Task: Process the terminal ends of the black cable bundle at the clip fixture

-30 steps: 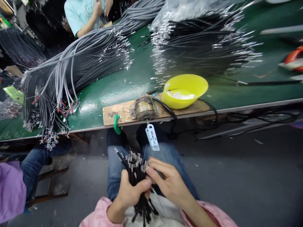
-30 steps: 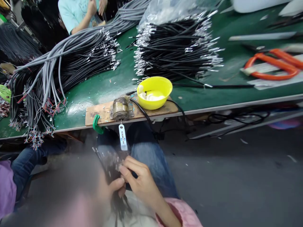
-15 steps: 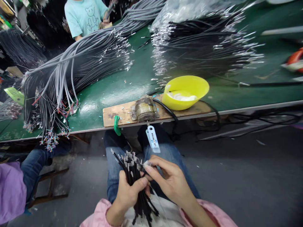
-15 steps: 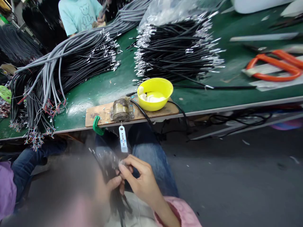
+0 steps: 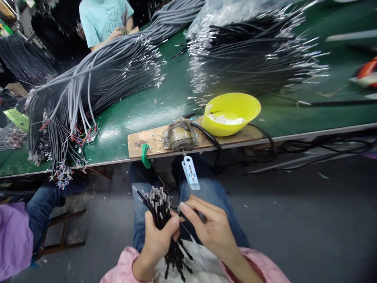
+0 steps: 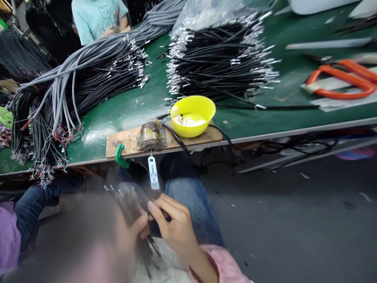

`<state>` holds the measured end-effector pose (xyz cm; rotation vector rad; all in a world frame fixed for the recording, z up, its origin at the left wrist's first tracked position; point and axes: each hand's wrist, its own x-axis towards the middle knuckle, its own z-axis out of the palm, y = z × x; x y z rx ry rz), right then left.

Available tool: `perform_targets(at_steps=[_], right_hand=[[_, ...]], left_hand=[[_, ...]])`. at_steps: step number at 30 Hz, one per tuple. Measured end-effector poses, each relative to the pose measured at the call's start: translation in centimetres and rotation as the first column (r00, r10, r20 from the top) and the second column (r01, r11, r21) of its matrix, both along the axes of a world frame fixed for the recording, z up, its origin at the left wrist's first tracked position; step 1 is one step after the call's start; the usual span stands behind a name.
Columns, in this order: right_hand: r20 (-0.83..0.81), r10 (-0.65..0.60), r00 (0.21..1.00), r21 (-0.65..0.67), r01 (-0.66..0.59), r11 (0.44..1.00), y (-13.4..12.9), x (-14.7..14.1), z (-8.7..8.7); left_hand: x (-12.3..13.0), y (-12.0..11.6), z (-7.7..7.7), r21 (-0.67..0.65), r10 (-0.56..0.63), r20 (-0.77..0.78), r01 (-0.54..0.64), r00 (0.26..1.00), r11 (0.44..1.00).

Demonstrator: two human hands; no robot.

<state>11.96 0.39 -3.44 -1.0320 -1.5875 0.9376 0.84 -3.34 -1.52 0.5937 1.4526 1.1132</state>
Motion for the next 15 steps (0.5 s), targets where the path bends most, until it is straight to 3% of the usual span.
perform_targets(at_steps=[4, 7, 9, 11, 13, 15], right_hand=[[0.156, -0.217, 0.964, 0.295, 0.165, 0.941, -0.6, -0.6, -0.4], [0.108, -0.281, 0.954, 0.341, 0.230, 0.911, -0.8, -0.9, -0.7], [0.012, -0.175, 0.985, 0.235, 0.167, 0.957, -0.5, -0.8, -0.6], [-0.131, -0.029, 0.991, 0.032, 0.033, 0.999, -0.2, -0.6, -0.4], [-0.307, 0.052, 0.950, -0.193, -0.116, 0.974, 0.0, -0.4, -0.3], [-0.482, 0.044, 0.875, -0.370, -0.249, 0.895, 0.1, -0.3, -0.2]], left_hand=[[0.7, -0.2, 0.0, -0.023, 0.038, -0.044, -0.039, 0.998, 0.999], [1.0, -0.2, -0.9, -0.027, 0.068, 0.005, -0.068, 0.998, 0.997], [0.9, 0.0, -1.4, -0.010, 0.045, 0.124, -0.045, 0.991, 0.999], [0.8, 0.3, -1.7, 0.007, 0.015, 0.271, -0.018, 0.962, 1.000], [0.6, 0.5, -1.9, 0.001, -0.006, 0.378, 0.006, 0.926, 1.000], [0.6, 0.5, -2.1, -0.019, -0.007, 0.419, 0.017, 0.908, 1.000]])
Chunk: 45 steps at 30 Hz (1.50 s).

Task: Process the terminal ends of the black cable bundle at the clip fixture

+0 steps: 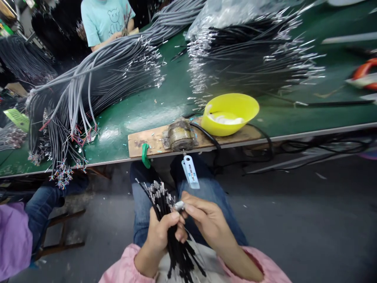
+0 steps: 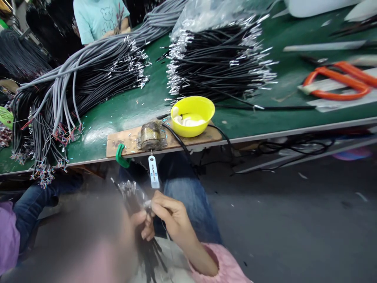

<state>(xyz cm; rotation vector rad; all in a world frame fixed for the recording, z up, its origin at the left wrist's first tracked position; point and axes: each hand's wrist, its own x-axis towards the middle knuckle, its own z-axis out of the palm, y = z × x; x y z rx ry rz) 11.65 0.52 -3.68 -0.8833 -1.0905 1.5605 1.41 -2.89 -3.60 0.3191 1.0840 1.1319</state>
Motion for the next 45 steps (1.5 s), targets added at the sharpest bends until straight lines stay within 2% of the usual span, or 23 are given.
perform_targets(at_steps=[1, 3, 8, 10, 12, 14, 16, 17, 18, 19, 21, 22, 23, 24, 26, 28, 31, 33, 35, 37, 40, 45], right_hand=[[-0.068, 0.022, 0.997, -0.086, -0.028, 0.996, 0.0, 0.0, 0.0], [-0.125, 0.014, 0.992, -0.155, -0.033, 0.987, 0.1, 0.2, 0.2], [-0.001, -0.051, 0.999, -0.060, 0.051, 0.997, 0.0, 0.5, 1.0], [0.050, -0.089, 0.995, -0.043, 0.091, 0.995, -0.2, 0.2, 1.2], [0.139, -0.205, 0.969, 0.053, 0.200, 0.978, -0.6, -0.1, 1.2], [0.232, -0.394, 0.889, 0.267, 0.332, 0.905, -0.8, -0.4, 1.0], [0.237, -0.564, 0.791, 0.525, 0.384, 0.759, -0.6, -0.3, 0.9], [0.210, -0.592, 0.778, 0.609, 0.370, 0.702, -0.4, -0.1, 0.9], [0.184, -0.562, 0.806, 0.639, 0.336, 0.691, -0.2, 0.1, 0.8], [0.161, -0.474, 0.866, 0.617, 0.286, 0.733, 0.0, 0.4, 0.8], [0.051, -0.182, 0.982, 0.416, 0.145, 0.898, 0.5, 0.9, 0.7], [-0.052, -0.027, 0.998, 0.264, 0.040, 0.964, 0.6, 1.1, 0.6], [-0.166, 0.094, 0.982, 0.116, -0.075, 0.990, 0.8, 1.3, 0.5], [-0.261, 0.177, 0.949, -0.015, -0.188, 0.982, 0.9, 1.5, 0.4], [-0.337, 0.268, 0.902, -0.191, -0.345, 0.919, 1.3, 1.9, 0.3], [-0.264, 0.298, 0.918, -0.268, -0.366, 0.891, 1.9, 2.4, 0.4], [-0.081, 0.184, 0.980, -0.253, -0.199, 0.947, 3.4, 3.0, 1.5], [0.017, 0.072, 0.997, -0.174, -0.068, 0.982, 4.4, 3.1, 2.6], [0.102, 0.010, 0.995, -0.062, -0.004, 0.998, 5.0, 3.0, 3.6], [0.157, 0.033, 0.987, 0.034, -0.039, 0.999, 5.1, 2.9, 3.9], [0.132, 0.145, 0.981, 0.133, -0.162, 0.978, 4.3, 2.7, 3.2], [0.024, 0.153, 0.988, 0.172, -0.155, 0.973, 2.4, 2.5, 1.3]], left_hand=[[0.0, -0.1, -0.1, -0.003, 0.007, 0.003, -0.007, 1.000, 1.000], [-0.2, -0.2, -0.4, 0.002, 0.005, -0.001, -0.005, 1.000, 1.000], [-0.3, -0.4, 0.2, 0.069, -0.044, -0.081, 0.050, 0.996, 0.996], [0.1, -0.5, 0.9, 0.111, 0.025, -0.214, -0.001, 0.977, 0.994], [0.7, -0.7, 1.6, 0.128, 0.129, -0.371, -0.087, 0.920, 0.988], [1.2, -0.8, 1.9, 0.106, 0.179, -0.455, -0.147, 0.872, 0.984], [1.2, -0.8, 1.9, 0.076, 0.149, -0.460, -0.129, 0.876, 0.989], [0.9, -0.7, 1.8, 0.068, 0.116, -0.445, -0.095, 0.888, 0.993], [0.6, -0.6, 1.7, 0.067, 0.083, -0.431, -0.060, 0.898, 0.996], [0.1, -0.4, 1.7, 0.070, 0.059, -0.422, -0.032, 0.905, 0.997], [-0.7, 0.1, 1.9, 0.090, -0.021, -0.401, 0.062, 0.916, 0.994], [-1.0, 0.4, 2.1, 0.103, -0.036, -0.399, 0.083, 0.916, 0.991], [-1.2, 0.7, 2.3, 0.120, -0.039, -0.400, 0.095, 0.916, 0.988], [-1.4, 0.9, 2.6, 0.136, -0.037, -0.402, 0.099, 0.915, 0.986], [-1.4, 1.1, 3.0, 0.159, -0.031, -0.416, 0.106, 0.909, 0.982], [-1.3, 1.2, 3.2, 0.174, -0.020, -0.451, 0.110, 0.892, 0.979], [-1.0, 0.9, 3.3, 0.204, 0.048, -0.510, 0.067, 0.859, 0.977], [-0.8, 0.8, 3.5, 0.226, 0.104, -0.521, 0.019, 0.847, 0.974], [-0.5, 0.8, 3.8, 0.242, 0.146, -0.520, -0.018, 0.842, 0.970], [-0.4, 0.9, 4.1, 0.246, 0.165, -0.505, -0.043, 0.847, 0.968], [-0.3, 1.0, 4.1, 0.205, 0.158, -0.461, -0.069, 0.873, 0.976], [-0.3, 1.0, 3.4, 0.082, 0.081, -0.368, -0.055, 0.926, 0.995]])
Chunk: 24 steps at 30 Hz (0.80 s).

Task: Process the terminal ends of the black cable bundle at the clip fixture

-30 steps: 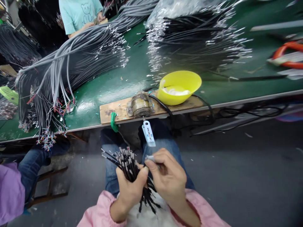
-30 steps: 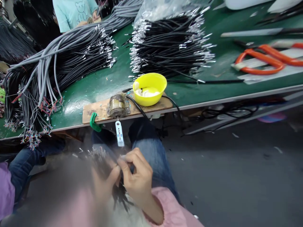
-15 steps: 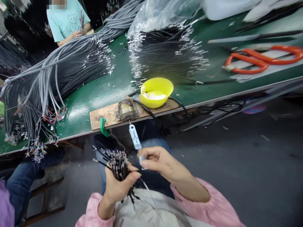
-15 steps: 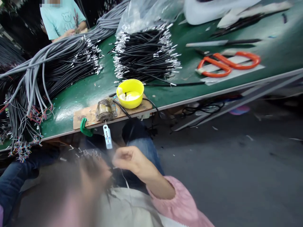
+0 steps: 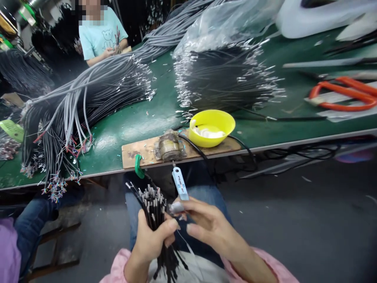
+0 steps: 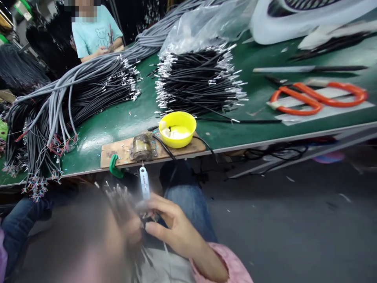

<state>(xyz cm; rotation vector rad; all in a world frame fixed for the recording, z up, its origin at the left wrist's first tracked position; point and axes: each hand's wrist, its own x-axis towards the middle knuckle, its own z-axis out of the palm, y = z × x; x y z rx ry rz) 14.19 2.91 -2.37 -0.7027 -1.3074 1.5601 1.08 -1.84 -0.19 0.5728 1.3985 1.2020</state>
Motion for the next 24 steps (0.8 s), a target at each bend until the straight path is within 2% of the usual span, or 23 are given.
perform_targets(at_steps=[4, 9, 11, 14, 18, 20, 22, 24], right_hand=[[-0.016, -0.126, 0.992, 0.040, 0.126, 0.991, -0.4, -0.6, 0.1], [0.038, -0.321, 0.946, 0.155, 0.312, 0.937, -0.8, -1.1, 0.5], [0.056, -0.351, 0.935, 0.215, 0.332, 0.918, -0.8, -0.9, 0.3], [0.044, -0.377, 0.925, 0.230, 0.358, 0.905, -0.6, -0.6, -0.2], [0.096, -0.317, 0.944, 0.276, 0.281, 0.919, -0.5, -0.6, -0.3], [0.126, -0.269, 0.955, 0.209, 0.240, 0.948, -0.4, -0.6, -0.3], [0.121, -0.259, 0.958, 0.057, 0.253, 0.966, 0.1, -0.5, -0.3], [0.110, -0.264, 0.958, -0.083, 0.274, 0.958, 1.0, -0.4, -0.2]], left_hand=[[0.3, 0.0, -0.2, -0.037, -0.025, 0.045, 0.027, 0.999, 0.999], [0.4, 0.1, -0.2, 0.016, 0.011, 0.031, -0.012, 0.999, 1.000], [0.3, 0.3, -0.2, 0.026, 0.021, 0.033, -0.021, 0.999, 0.999], [-0.1, 0.4, -0.2, 0.032, 0.022, 0.034, -0.023, 0.999, 0.999], [-0.5, 0.4, -0.4, 0.037, -0.070, -0.035, 0.071, 0.997, 0.997], [-0.6, 0.3, -0.3, 0.048, -0.082, -0.106, 0.087, 0.991, 0.995], [-0.6, 0.4, -0.1, 0.074, -0.043, -0.187, 0.058, 0.981, 0.996], [-0.6, 0.5, 0.3, 0.123, 0.022, -0.268, 0.012, 0.963, 0.992]])
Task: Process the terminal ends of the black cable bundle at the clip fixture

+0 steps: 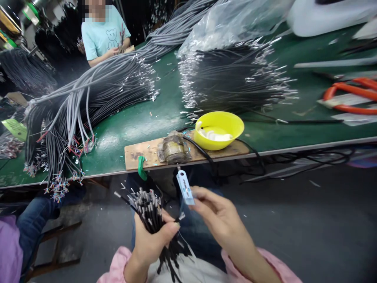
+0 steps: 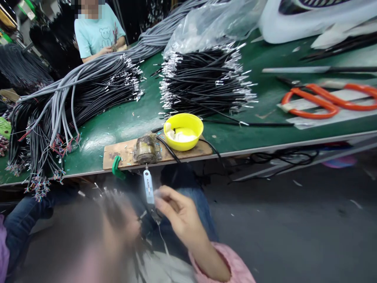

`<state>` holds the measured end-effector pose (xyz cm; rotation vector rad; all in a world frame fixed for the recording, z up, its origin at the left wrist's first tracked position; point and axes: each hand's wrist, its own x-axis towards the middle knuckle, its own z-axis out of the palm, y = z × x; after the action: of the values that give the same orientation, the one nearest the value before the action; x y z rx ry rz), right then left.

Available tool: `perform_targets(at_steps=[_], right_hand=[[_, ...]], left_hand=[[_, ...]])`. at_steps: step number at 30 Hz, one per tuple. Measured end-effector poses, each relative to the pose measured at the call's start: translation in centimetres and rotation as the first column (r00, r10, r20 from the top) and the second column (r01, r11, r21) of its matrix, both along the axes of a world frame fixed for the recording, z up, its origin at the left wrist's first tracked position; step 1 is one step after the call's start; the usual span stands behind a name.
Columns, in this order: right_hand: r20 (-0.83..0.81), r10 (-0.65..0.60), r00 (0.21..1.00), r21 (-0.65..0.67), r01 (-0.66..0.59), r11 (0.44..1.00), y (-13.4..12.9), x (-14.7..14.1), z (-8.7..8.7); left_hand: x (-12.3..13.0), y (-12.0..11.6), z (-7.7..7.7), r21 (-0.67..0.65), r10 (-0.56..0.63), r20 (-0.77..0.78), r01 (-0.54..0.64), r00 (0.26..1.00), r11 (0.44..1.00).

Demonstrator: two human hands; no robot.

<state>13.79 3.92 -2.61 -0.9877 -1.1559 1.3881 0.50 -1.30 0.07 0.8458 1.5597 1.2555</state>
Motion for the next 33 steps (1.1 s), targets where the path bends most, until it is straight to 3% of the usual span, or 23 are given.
perform_targets(at_steps=[6, 12, 21, 24, 29, 33], right_hand=[[-0.143, 0.095, 0.985, -0.128, -0.114, 0.985, 3.3, -1.0, 1.7], [-0.364, 0.053, 0.930, -0.309, -0.175, 0.935, 3.7, -2.3, 2.8], [-0.522, -0.063, 0.851, -0.436, -0.202, 0.877, 3.2, -2.5, 2.1], [-0.549, -0.030, 0.835, -0.443, -0.260, 0.858, 3.0, -2.5, 1.9], [-0.536, 0.023, 0.844, -0.447, -0.307, 0.840, 2.7, -2.2, 1.1], [-0.470, 0.002, 0.883, -0.432, -0.232, 0.871, 1.5, -1.5, -0.4]], left_hand=[[0.3, 1.0, 1.5, 0.126, 0.053, -0.126, -0.037, 0.991, 0.991], [0.8, 1.7, 1.8, 0.165, 0.007, -0.143, 0.017, 0.990, 0.986], [1.5, 2.4, 0.9, 0.113, -0.077, -0.113, 0.090, 0.991, 0.989], [1.4, 2.3, 0.5, 0.098, -0.077, -0.093, 0.086, 0.993, 0.991], [0.7, 2.0, -0.6, 0.103, -0.057, -0.082, 0.065, 0.995, 0.993], [0.6, 1.2, -1.9, 0.090, -0.032, -0.031, 0.034, 0.999, 0.995]])
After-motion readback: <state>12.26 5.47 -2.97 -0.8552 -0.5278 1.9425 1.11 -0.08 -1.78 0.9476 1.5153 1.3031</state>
